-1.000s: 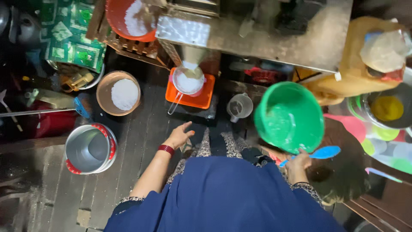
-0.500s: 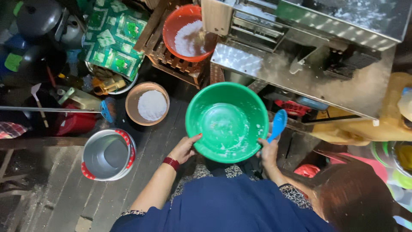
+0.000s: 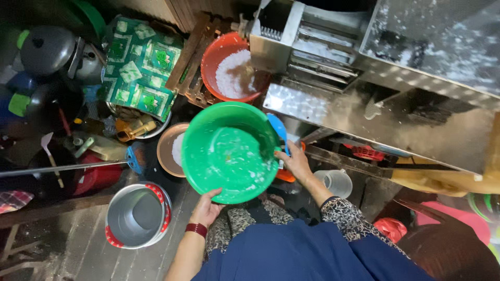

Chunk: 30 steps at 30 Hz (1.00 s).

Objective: The person feeds coconut into a manual grating machine and uses a blue scoop to move grated coconut from the machine tray into bowls. They also scoop grated coconut from a red basin, write on a plastic bag with a marker, and carry a green bowl of grated coconut across the workspace before returning to scoop more.

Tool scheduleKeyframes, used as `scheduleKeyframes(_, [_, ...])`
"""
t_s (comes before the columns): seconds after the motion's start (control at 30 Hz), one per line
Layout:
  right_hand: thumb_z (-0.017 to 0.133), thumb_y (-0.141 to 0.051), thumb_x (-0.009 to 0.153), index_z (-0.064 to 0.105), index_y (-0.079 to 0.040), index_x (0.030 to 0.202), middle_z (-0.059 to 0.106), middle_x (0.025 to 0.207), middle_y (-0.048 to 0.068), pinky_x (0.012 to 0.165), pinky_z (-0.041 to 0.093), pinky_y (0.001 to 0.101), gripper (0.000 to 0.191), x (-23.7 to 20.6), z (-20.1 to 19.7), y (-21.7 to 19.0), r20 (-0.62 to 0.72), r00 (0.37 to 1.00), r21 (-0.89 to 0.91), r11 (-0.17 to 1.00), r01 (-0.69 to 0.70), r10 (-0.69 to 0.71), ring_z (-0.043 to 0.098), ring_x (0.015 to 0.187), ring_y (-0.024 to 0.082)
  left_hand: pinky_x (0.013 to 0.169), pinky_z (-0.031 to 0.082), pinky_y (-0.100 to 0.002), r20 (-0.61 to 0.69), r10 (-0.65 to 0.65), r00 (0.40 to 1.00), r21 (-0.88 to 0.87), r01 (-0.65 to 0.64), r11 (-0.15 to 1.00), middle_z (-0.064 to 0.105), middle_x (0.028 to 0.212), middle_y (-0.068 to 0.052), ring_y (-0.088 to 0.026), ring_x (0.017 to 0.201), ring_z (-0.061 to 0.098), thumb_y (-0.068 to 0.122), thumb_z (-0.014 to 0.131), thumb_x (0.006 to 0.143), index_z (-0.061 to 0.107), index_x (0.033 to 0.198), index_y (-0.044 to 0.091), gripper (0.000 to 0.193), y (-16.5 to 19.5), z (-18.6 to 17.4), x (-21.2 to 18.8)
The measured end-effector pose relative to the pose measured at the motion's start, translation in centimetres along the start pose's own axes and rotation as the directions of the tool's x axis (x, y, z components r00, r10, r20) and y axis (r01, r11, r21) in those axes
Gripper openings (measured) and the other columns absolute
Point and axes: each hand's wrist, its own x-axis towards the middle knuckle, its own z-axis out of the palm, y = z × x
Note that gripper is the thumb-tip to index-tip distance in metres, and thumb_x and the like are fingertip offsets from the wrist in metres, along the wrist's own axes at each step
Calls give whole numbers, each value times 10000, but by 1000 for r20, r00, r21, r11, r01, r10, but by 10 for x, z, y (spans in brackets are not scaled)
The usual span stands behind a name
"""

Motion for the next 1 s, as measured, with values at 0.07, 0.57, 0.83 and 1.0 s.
scheduleKeyframes(0.07, [761, -286, 865, 718, 9, 1057, 666, 748, 140, 631, 469, 362, 354, 14, 21, -5, 78, 995, 121, 990, -75, 66, 610, 665, 206, 869, 569, -442, -116, 19, 993, -22, -22, 1000, 659, 1292, -99, -267, 1107, 668, 57, 640, 899, 539, 1358, 78, 471, 16, -10, 11])
scheduleKeyframes(0.57, [568, -213, 961, 570, -151, 1062, 607, 869, 43, 542, 578, 447, 119, 198, 154, -75, 159, 689, 872, 227, -434, 707, 632, 675, 232, 802, 608, -488, -285, 617, 733, 278, -553, 785, 560, 1377, -97, -281, 1145, 626, -17, 599, 891, 284, 1543, 178, 749, 262, 15, 170])
scheduleKeyframes(0.83, [713, -170, 905, 569, -111, 772, 524, 546, 55, 355, 312, 335, 204, 214, 149, -82, 27, 565, 919, 203, -339, 825, 425, 390, 178, 1152, 416, -392, 312, 698, 645, 824, -550, 139, 404, 1623, -254, -378, 1441, 499, -57, 614, 843, 70, 1679, 174, 1024, 340, 108, 280])
scheduleKeyframes(1.0, [713, -70, 764, 584, -65, 697, 515, 533, 36, 353, 316, 345, 146, 178, 158, -70, -91, 592, 778, 428, -460, 800, 454, 381, 169, 1158, 451, -448, 765, 434, 475, 602, -767, -221, 474, 1597, -294, -412, 1457, 503, -116, 584, 838, 224, 1694, 218, 987, 354, 194, 340])
